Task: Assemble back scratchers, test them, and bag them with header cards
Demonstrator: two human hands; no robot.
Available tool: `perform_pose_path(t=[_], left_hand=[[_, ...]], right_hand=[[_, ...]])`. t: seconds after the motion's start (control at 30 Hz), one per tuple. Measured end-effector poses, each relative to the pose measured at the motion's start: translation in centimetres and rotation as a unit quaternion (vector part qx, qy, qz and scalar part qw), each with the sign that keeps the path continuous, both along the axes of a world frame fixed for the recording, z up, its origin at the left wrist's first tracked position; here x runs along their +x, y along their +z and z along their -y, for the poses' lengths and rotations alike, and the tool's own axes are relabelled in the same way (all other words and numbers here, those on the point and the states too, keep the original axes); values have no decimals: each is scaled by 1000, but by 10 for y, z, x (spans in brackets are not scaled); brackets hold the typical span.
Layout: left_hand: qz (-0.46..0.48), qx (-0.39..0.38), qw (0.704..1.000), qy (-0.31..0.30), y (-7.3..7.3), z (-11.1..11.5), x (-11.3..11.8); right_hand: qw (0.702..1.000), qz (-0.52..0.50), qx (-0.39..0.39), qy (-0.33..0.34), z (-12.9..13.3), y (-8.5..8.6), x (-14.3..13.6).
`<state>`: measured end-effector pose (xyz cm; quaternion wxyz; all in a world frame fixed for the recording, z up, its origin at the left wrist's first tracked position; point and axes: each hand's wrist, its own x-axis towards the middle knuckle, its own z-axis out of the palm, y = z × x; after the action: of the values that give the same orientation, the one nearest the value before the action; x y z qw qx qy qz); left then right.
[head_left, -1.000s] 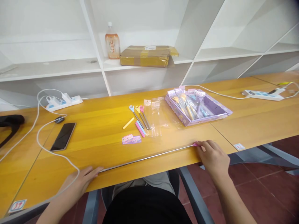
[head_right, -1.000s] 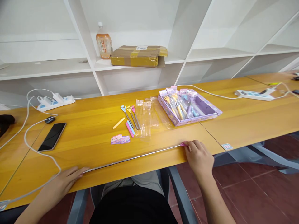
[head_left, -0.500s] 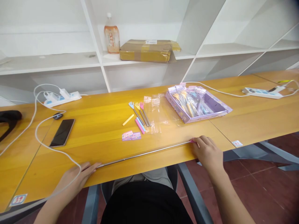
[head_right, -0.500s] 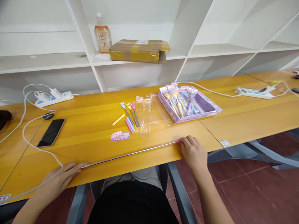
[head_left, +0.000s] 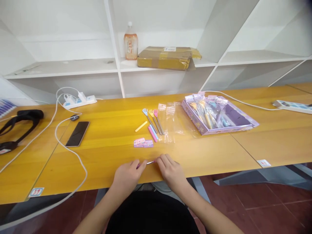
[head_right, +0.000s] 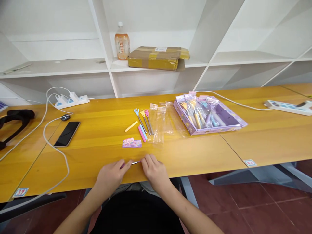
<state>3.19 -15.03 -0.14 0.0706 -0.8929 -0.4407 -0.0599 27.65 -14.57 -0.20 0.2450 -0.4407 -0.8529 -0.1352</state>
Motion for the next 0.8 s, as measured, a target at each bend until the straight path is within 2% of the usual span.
perform_pose_path(t=[0.2,0.33,0.57,0.67,0.8], left_hand=[[22,-37,998,38,-16,-4,6],[17,-33,998,51,-20,-5,9],[42,-25,998,25,-14,-8,8],[20,-49,999,11,-10,-10,5],[3,-83,996,14,-4,-10,3]], right_hand=[[999,-23,0,-38,0,-3,-1],[998,-12,22,-51,2,-7,-4],[992,0,111,-59,5,-10,-9],[993,-2,107,-54,4,-10,-9],[997,0,59,-41,3,-10,-6]])
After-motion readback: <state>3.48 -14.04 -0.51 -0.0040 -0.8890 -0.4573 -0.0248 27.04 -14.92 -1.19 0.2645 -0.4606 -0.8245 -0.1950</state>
